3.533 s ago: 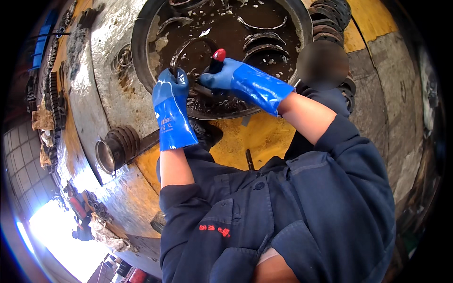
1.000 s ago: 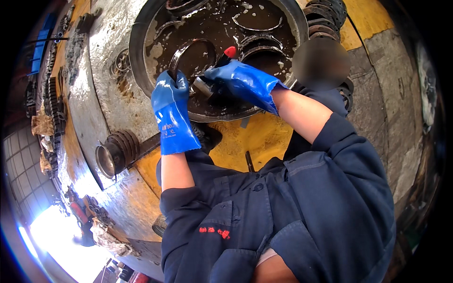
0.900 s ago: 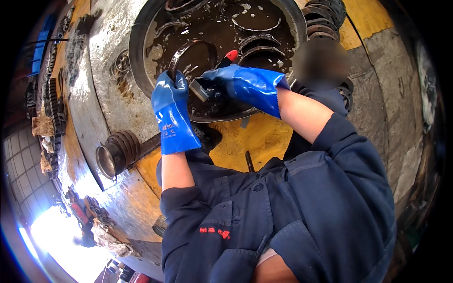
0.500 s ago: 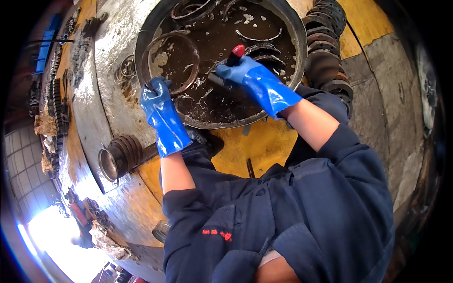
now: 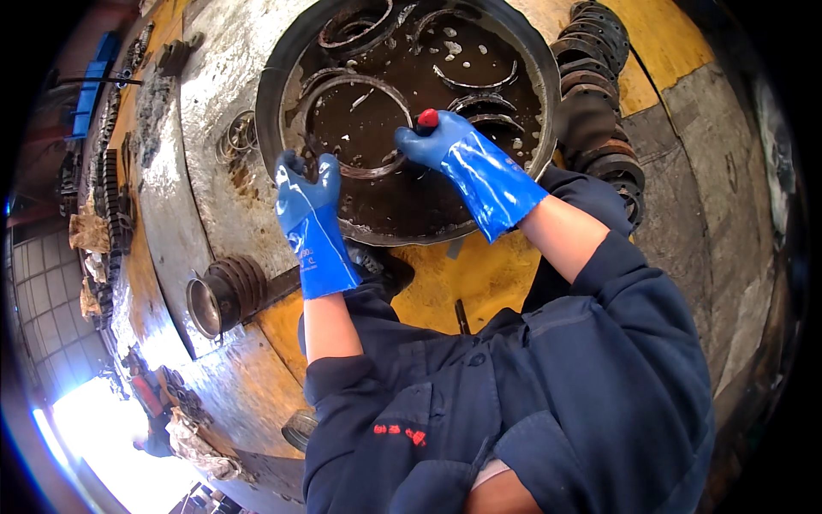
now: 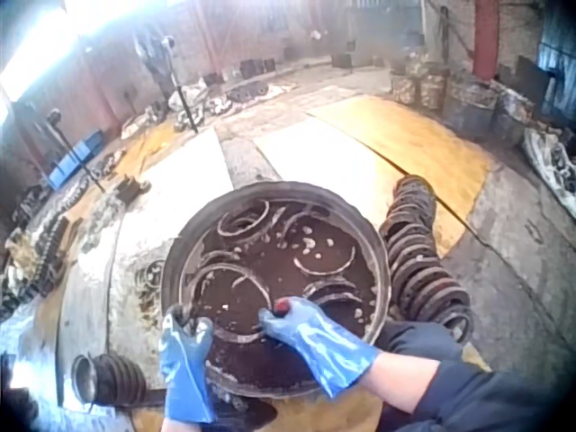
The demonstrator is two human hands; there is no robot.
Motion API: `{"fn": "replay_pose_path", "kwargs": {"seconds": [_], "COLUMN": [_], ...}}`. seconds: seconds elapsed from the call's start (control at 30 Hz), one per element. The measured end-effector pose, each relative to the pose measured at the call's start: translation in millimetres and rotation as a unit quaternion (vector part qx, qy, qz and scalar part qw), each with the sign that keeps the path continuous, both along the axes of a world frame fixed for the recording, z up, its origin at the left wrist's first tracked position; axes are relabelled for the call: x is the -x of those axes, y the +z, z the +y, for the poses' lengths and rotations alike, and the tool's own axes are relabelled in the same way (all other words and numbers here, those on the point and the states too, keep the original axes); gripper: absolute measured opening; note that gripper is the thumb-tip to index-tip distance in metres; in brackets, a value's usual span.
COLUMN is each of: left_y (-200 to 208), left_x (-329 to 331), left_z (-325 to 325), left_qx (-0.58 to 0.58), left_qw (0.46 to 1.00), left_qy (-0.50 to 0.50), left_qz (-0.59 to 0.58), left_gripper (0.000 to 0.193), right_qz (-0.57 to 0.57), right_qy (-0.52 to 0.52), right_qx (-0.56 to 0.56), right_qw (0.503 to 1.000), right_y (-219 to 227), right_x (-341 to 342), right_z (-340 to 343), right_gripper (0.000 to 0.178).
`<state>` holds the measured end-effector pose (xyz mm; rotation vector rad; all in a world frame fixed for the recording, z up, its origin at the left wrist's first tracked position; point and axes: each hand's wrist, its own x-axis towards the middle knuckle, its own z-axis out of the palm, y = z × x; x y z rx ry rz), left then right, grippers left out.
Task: The person repeatedly picks up metal rings from a basin of dark liquid, scrubs them with a red-handled brush, and returns them to the basin. The process is repeated for multiple rings throughout the clip.
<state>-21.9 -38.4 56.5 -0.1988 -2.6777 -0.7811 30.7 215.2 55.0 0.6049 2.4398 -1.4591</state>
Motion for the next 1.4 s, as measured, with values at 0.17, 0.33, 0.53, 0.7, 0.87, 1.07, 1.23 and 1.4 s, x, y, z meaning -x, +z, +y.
{"fn": "replay_pose_path", "kwargs": {"seconds": [0.17, 0.33, 0.53, 0.7, 0.87, 1.07, 1.23, 1.4], "left_y": [48.8, 33.2, 41.1, 38.8, 62.4, 65.2, 56.3, 52.2], "left_x": [-16.3, -15.2, -8.7, -9.5, -15.4, -16.8, -15.4, -20.7], "left_z": [19.3, 2.9, 1.8, -4.2, 1.5, 15.0, 19.0, 22.6], "left_qx": [0.021, 0.149, 0.145, 0.114, 0.084, 0.111, 0.106, 0.085], "left_qw": [0.996, 0.973, 0.941, 0.969, 0.969, 0.970, 0.987, 0.984], "left_qy": [-0.048, -0.133, -0.144, -0.075, 0.022, 0.011, -0.016, 0.007], "left_qz": [-0.075, -0.113, -0.269, -0.207, -0.232, -0.218, -0.121, -0.157], "left_gripper": [0.069, 0.055, 0.033, 0.037, 0.043, 0.042, 0.043, 0.042], "right_qz": [0.142, 0.090, 0.104, -0.002, -0.020, 0.489, 0.249, -0.063], "right_qy": [0.110, 0.266, 0.177, 0.127, 0.101, 0.178, 0.115, 0.081], "right_qx": [-0.223, -0.296, -0.245, -0.188, -0.023, -0.147, -0.153, 0.075], "right_qw": [0.958, 0.913, 0.948, 0.974, 0.994, 0.841, 0.949, 0.992], "right_y": [-6.8, -2.8, -21.1, -4.2, 35.0, 2.6, -9.3, 3.2], "right_x": [-7.4, 1.0, 6.0, 5.2, 2.7, 0.7, -4.0, 2.6], "right_z": [-18.0, -24.5, -20.5, -13.0, 3.1, -16.3, -24.7, -17.2], "right_gripper": [0.032, 0.033, 0.028, 0.036, 0.040, 0.024, 0.024, 0.029]}}
